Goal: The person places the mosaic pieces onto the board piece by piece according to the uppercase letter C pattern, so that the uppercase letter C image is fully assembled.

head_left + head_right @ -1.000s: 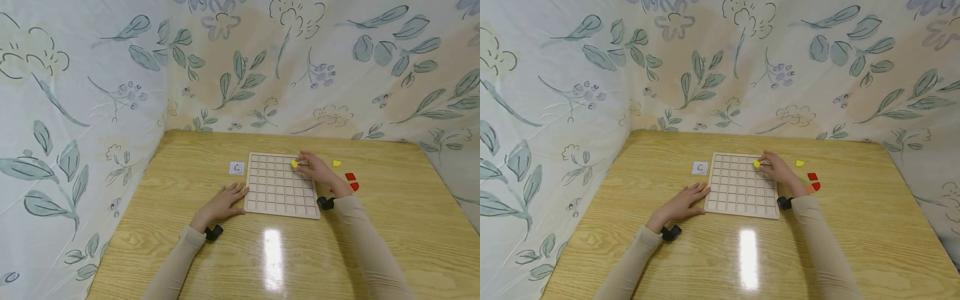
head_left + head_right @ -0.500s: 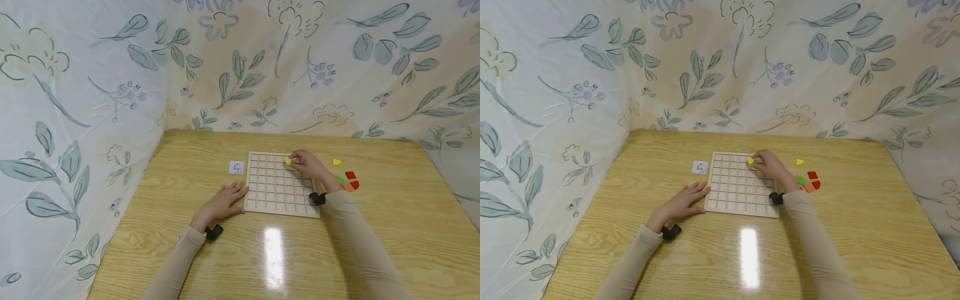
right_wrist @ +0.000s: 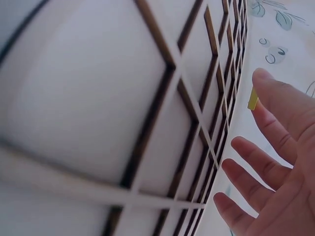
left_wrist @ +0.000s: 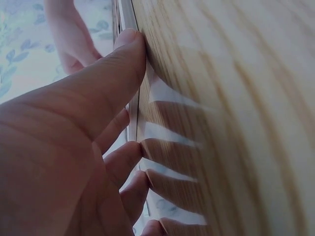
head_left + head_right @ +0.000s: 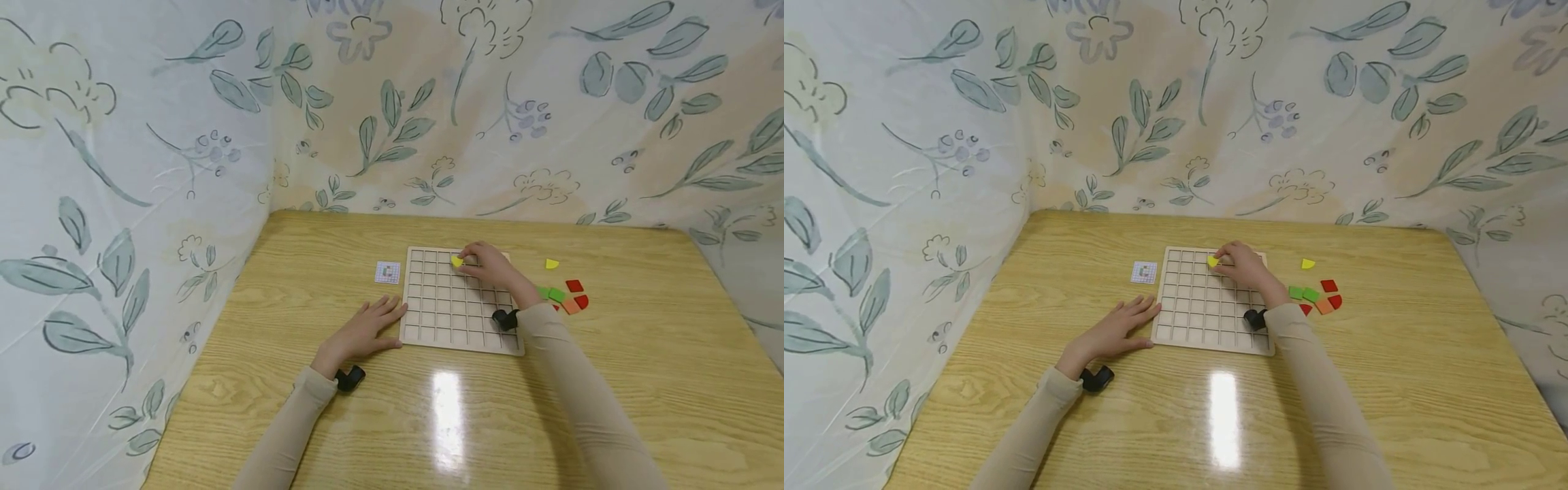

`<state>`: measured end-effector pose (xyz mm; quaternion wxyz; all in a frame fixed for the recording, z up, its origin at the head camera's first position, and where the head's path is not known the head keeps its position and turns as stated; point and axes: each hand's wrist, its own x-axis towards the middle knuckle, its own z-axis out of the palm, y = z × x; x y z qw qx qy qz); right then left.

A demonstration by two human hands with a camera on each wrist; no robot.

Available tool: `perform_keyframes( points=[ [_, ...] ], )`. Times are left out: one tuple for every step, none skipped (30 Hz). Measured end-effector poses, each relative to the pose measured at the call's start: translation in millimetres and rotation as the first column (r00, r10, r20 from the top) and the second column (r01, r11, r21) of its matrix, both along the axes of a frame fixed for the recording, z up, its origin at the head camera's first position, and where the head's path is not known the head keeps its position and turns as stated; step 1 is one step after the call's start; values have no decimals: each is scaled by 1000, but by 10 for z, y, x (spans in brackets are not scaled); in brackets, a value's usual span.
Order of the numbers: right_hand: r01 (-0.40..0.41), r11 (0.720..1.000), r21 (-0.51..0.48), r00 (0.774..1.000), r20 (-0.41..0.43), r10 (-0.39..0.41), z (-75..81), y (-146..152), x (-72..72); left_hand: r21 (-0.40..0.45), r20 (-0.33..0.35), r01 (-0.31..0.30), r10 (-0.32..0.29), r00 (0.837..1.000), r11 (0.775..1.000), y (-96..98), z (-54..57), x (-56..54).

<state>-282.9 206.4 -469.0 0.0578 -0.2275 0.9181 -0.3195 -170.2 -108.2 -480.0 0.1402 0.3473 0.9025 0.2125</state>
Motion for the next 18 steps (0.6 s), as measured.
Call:
perform_keyframes(
  points=[
    [0, 1000, -2, 1000, 5, 0, -2, -13, -2, 3, -1, -1, 1, 1000, 1000, -1, 1, 3],
    [0, 1000, -2, 1000, 10, 0, -4, -25, -3, 5, -1, 0, 0, 1000, 1000, -1, 2, 5],
    [0, 1000, -2, 1000, 12, 0, -9, -37, -7, 7, 0, 0, 0, 1000, 1000, -1, 4, 6],
    [2, 1000, -2, 1000, 16, -2, -11, -50, -7, 9, 0, 1, -1, 1000, 1000, -1, 6, 7],
    [5, 1000, -1, 1000, 17, -5, -14, -60, -10, 9, -1, 2, -2, 1000, 1000, -2, 6, 7],
    [6, 1000, 3, 1000, 15, -6, -18, -72, -11, 11, -3, 4, -3, 1000, 1000, -3, 3, 7],
    [7, 1000, 12, 1000, 8, -7, -24, -83, -14, 10, -4, 4, -4, 1000, 1000, -5, 1, 7],
    [6, 1000, 19, 1000, 3, -6, -29, -93, -15, 6, -4, 5, -5, 1000, 1000, -6, -1, 6],
    [8, 1000, 25, 1000, 1, -8, -34, -102, -16, 5, -5, 5, -5, 1000, 1000, -8, -4, 5],
    [8, 999, 31, 1000, 1, -9, -37, -110, -16, 5, -5, 3, -3, 1000, 1000, -10, -7, 4],
    [10, 999, 33, 1000, 3, -11, -41, -117, -16, 6, -4, 3, -3, 1000, 1000, -13, -10, 3],
    [12, 999, 35, 1000, 5, -12, -43, -125, -15, 8, -3, 2, -2, 1000, 1000, -16, -13, 3],
    [11, 999, 36, 1000, 5, -12, -45, -129, -13, 8, -2, 1, -1, 1000, 1000, -16, -13, 2],
    [9, 999, 35, 1000, 6, -10, -44, -133, -10, 11, -1, 0, 0, 1000, 1000, -17, -16, 2],
    [11, 999, 34, 1000, 9, -11, -45, -138, -9, 14, -1, 0, 0, 1000, 1000, -18, -18, 2],
    [7, 999, 32, 1000, 7, -7, -45, -142, -6, 15, 1, -1, 1, 1000, 1000, -18, -19, 2],
    [7, 1000, 29, 1000, 8, -8, -45, -147, -5, 16, 2, -2, 2, 1000, 1000, -18, -19, 2],
    [9, 1000, 29, 1000, 8, -9, -47, -151, -4, 13, 3, -2, 2, 1000, 1000, -19, -20, 3]
  ],
)
